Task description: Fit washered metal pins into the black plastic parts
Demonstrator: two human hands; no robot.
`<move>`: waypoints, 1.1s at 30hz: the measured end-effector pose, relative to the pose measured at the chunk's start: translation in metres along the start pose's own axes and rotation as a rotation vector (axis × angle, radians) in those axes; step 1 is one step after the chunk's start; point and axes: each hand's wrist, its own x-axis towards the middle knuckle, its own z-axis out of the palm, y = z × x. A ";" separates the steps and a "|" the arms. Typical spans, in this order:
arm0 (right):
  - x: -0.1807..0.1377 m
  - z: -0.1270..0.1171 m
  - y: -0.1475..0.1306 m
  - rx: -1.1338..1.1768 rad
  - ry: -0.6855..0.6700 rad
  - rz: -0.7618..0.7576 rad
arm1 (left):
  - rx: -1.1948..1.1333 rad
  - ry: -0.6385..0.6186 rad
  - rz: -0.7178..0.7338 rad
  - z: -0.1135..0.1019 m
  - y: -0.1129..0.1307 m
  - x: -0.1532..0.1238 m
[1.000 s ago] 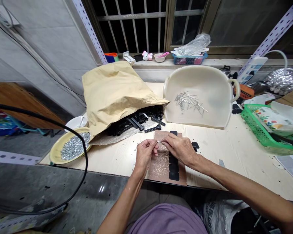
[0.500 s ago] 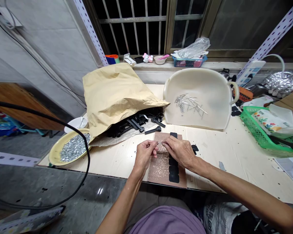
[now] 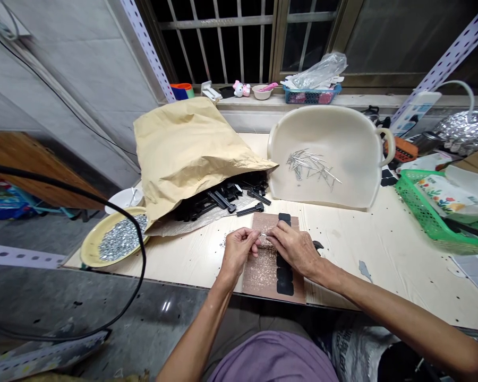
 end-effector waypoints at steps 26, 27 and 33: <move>-0.001 0.004 0.008 0.334 0.001 -0.011 | -0.115 -0.091 -0.191 -0.003 -0.006 0.005; -0.002 0.003 0.008 0.300 -0.006 -0.028 | -0.133 -0.087 -0.216 -0.003 -0.006 0.006; -0.010 0.002 0.003 0.031 0.024 0.012 | -0.112 -0.121 -0.284 -0.007 -0.009 0.009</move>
